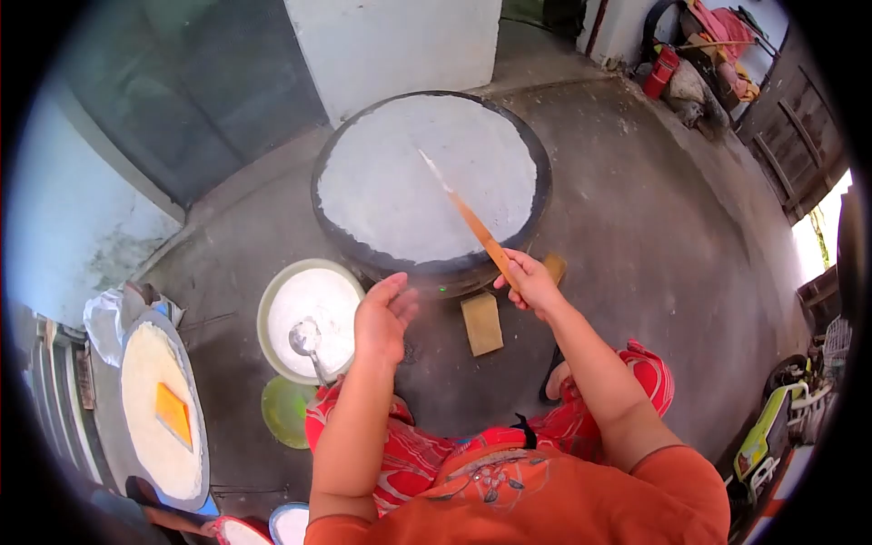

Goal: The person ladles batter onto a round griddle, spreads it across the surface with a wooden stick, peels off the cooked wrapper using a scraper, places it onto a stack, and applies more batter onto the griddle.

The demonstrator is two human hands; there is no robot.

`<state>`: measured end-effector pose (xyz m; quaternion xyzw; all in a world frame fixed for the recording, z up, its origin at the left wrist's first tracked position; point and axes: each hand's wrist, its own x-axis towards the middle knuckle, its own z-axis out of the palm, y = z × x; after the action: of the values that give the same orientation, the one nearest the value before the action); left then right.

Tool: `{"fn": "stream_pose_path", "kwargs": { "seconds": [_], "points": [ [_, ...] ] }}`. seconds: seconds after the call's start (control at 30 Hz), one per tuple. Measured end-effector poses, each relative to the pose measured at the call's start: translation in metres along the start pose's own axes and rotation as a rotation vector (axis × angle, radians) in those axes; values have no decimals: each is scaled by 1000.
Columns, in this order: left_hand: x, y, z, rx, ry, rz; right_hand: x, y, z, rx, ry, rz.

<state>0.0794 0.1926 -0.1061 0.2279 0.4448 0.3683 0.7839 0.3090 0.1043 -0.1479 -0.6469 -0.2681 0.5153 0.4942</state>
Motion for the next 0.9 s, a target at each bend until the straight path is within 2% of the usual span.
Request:
{"fn": "stream_pose_path", "kwargs": {
  "seconds": [0.9],
  "points": [
    [2, 4, 14, 58, -47, -9, 142, -57, 41, -76, 62, 11]
  ]
}}
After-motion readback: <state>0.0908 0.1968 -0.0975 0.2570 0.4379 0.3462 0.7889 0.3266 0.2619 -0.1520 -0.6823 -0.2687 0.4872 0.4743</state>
